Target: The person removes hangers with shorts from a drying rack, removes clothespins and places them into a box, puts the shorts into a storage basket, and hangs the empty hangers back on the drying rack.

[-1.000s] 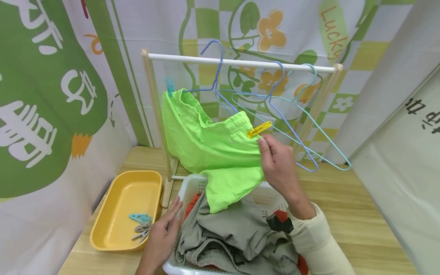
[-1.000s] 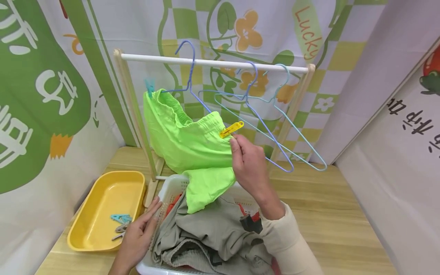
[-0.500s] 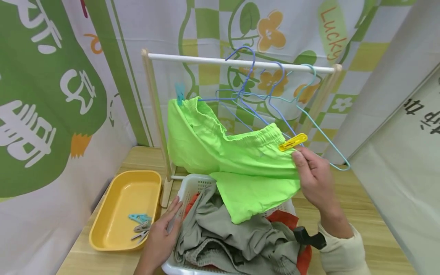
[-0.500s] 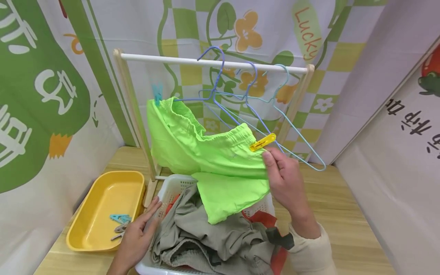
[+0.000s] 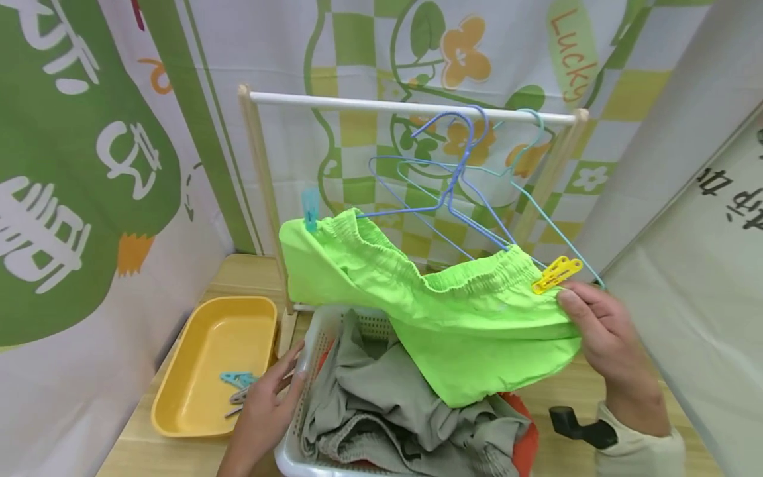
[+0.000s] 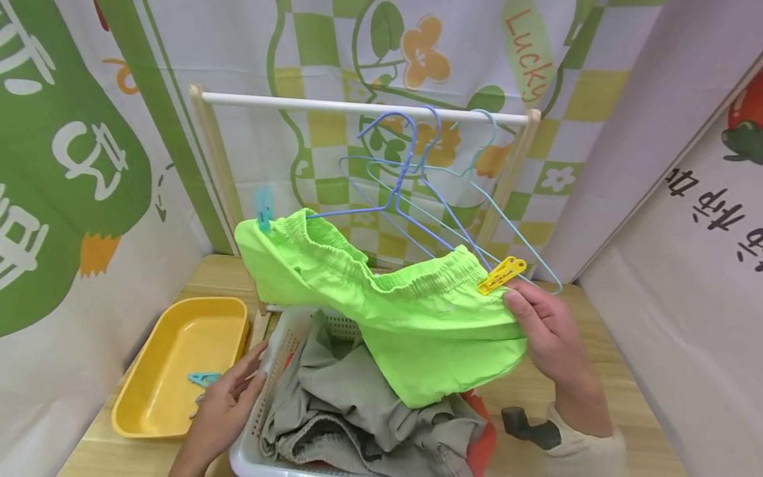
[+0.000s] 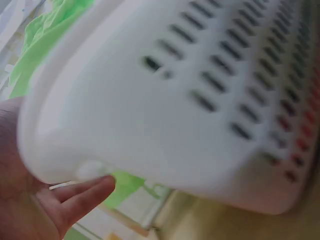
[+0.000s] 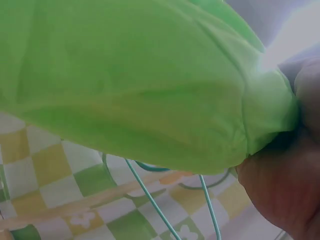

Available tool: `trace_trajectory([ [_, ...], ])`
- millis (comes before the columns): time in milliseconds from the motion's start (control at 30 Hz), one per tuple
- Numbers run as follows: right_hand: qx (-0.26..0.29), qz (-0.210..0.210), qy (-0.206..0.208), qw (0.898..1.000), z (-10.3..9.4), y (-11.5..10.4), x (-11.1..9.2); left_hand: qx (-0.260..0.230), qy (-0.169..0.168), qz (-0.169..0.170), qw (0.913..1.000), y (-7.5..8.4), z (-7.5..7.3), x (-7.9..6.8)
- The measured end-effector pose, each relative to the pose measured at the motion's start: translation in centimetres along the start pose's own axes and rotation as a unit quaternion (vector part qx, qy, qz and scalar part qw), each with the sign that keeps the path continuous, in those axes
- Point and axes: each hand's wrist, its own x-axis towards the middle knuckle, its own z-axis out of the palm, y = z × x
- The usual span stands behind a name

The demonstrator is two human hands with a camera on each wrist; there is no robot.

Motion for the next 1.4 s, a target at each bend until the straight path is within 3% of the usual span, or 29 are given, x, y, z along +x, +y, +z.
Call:
trace_trajectory([
  [167,0.027,0.008,-0.010,1.000,-1.0,-0.6,-0.8,0.001,0.078,0.041,0.9961,1.5,-2.1,0.9],
  [300,0.045,0.015,-0.021,0.999,-1.7,-1.0,-1.3,-0.038,0.108,0.090,0.9893,3.6,-3.9,2.0],
  [467,0.097,0.023,-0.046,0.994,-2.5,-1.2,-1.7,-0.112,0.083,0.151,0.9787,6.1,-5.2,3.0],
  [567,0.132,0.013,-0.050,0.990,-2.9,-1.0,-1.9,-0.171,0.040,0.188,0.9663,6.8,-5.2,3.3],
  [633,0.146,0.004,-0.049,0.988,-3.1,-0.9,-1.9,-0.197,0.011,0.193,0.9612,7.1,-5.0,3.3],
  [700,0.129,0.004,-0.041,0.991,-3.1,-0.8,-2.0,-0.205,-0.019,0.185,0.9610,7.2,-4.8,3.4],
  [833,0.053,0.018,-0.027,0.998,-2.7,-0.4,-2.0,-0.185,-0.075,0.148,0.9687,6.8,-4.0,3.7],
  [967,0.010,0.040,-0.050,0.998,-2.4,0.4,-2.4,-0.154,-0.121,0.093,0.9761,6.1,-3.6,3.8],
  [1067,0.008,0.050,-0.085,0.995,-2.0,1.3,-2.7,-0.098,-0.125,0.049,0.9860,5.6,-3.5,3.7],
  [1233,-0.001,0.063,-0.139,0.988,-1.6,2.2,-3.5,0.005,-0.102,0.011,0.9947,5.0,-3.8,3.7],
  [1400,-0.068,0.104,-0.166,0.978,-1.4,2.4,-4.5,0.029,-0.061,-0.008,0.9977,4.3,-4.5,3.6],
])
